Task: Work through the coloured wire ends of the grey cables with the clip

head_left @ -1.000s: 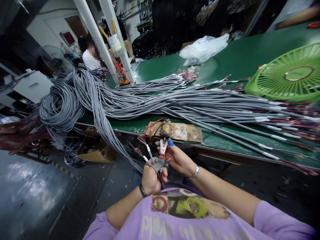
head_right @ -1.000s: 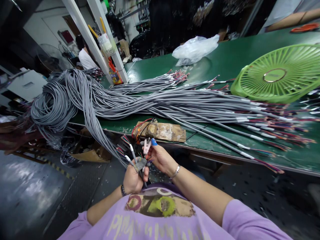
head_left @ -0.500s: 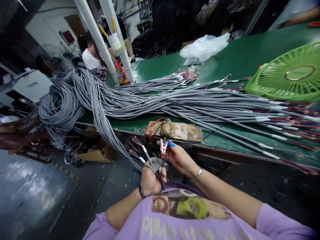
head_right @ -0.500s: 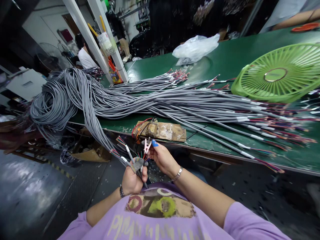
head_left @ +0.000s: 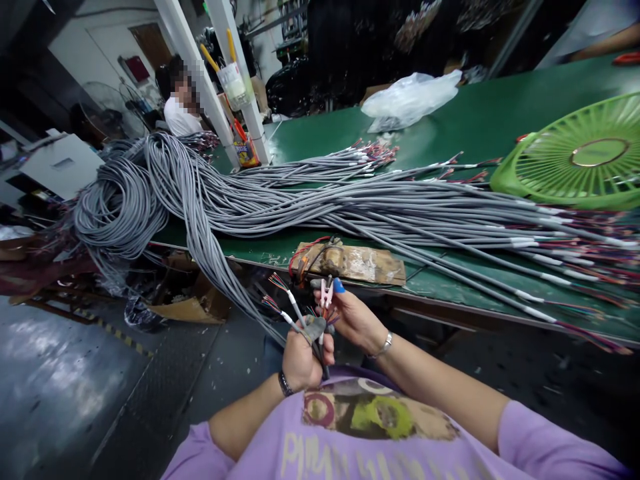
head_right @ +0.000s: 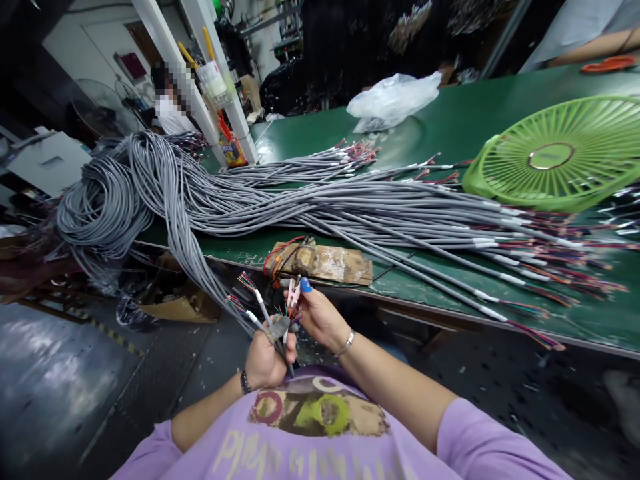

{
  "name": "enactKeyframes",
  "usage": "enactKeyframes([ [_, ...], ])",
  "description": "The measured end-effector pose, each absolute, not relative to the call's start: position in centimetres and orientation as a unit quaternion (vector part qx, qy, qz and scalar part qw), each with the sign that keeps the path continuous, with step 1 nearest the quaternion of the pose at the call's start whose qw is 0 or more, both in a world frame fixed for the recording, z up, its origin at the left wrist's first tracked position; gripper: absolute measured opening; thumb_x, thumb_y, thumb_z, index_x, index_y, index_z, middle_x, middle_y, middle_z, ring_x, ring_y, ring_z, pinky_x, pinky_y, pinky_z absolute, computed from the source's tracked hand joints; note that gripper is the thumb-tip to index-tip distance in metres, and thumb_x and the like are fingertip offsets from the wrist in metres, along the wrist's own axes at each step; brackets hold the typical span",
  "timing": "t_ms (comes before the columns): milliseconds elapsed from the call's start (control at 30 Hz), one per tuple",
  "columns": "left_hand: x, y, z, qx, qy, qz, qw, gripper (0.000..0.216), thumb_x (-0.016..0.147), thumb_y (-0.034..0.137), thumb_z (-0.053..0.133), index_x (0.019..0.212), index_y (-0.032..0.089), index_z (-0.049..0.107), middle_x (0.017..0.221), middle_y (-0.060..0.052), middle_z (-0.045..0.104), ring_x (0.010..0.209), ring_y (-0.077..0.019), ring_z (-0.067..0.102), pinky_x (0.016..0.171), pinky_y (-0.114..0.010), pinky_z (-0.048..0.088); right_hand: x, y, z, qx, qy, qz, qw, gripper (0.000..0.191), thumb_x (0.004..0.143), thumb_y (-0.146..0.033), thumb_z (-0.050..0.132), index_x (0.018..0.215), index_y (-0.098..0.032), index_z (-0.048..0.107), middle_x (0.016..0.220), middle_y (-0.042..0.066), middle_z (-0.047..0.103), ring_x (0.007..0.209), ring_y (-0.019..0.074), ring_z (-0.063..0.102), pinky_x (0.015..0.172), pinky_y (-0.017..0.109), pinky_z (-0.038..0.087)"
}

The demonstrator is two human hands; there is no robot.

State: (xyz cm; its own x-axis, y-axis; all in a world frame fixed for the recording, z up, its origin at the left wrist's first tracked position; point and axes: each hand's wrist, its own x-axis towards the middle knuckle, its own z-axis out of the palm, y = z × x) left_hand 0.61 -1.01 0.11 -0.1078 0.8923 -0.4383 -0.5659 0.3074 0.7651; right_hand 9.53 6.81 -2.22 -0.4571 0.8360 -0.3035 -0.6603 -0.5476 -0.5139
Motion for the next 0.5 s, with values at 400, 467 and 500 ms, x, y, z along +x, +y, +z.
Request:
enactKeyframes([
  [400,0.5,-1.8,0.1,0.186,0.482,0.607,0.603,0.038,0.061,0.046,0.074,0.067,0.018,0.050,0.042,0.003,0.056,0.026,-0.0077,0.043,0.028,-0.016,0.029,10.9,6.4,-1.1,-0.240,-0.225,0.855,0.401,0.024,0.079,-0.039,0.064,0.086,-0.017,0.066,0.075,0.003,0.066,0.062,0.0116,0.057,0.057,0.023,0.046],
  [467,0.6,-1.7,0.2,0.184,0.481,0.610,0.602,0.037,0.062,0.045,0.073,0.068,0.018,0.049,0.042,0.003,0.056,0.027,-0.0074,0.043,0.029,-0.016,0.029,10.9,6.3,-1.2,-0.250,-0.232,0.843,0.417,0.023,0.076,-0.037,0.068,0.086,-0.017,0.067,0.075,0.003,0.067,0.064,0.0124,0.058,0.057,0.023,0.046],
  [500,0.7,-1.6,0.3,0.182,0.481,0.610,0.602,0.037,0.062,0.045,0.073,0.068,0.018,0.049,0.042,0.003,0.056,0.027,-0.0073,0.043,0.029,-0.016,0.029,10.8,6.2,-1.3,-0.251,-0.233,0.839,0.422,0.024,0.075,-0.038,0.069,0.086,-0.017,0.067,0.074,0.003,0.067,0.065,0.0126,0.058,0.057,0.023,0.046],
])
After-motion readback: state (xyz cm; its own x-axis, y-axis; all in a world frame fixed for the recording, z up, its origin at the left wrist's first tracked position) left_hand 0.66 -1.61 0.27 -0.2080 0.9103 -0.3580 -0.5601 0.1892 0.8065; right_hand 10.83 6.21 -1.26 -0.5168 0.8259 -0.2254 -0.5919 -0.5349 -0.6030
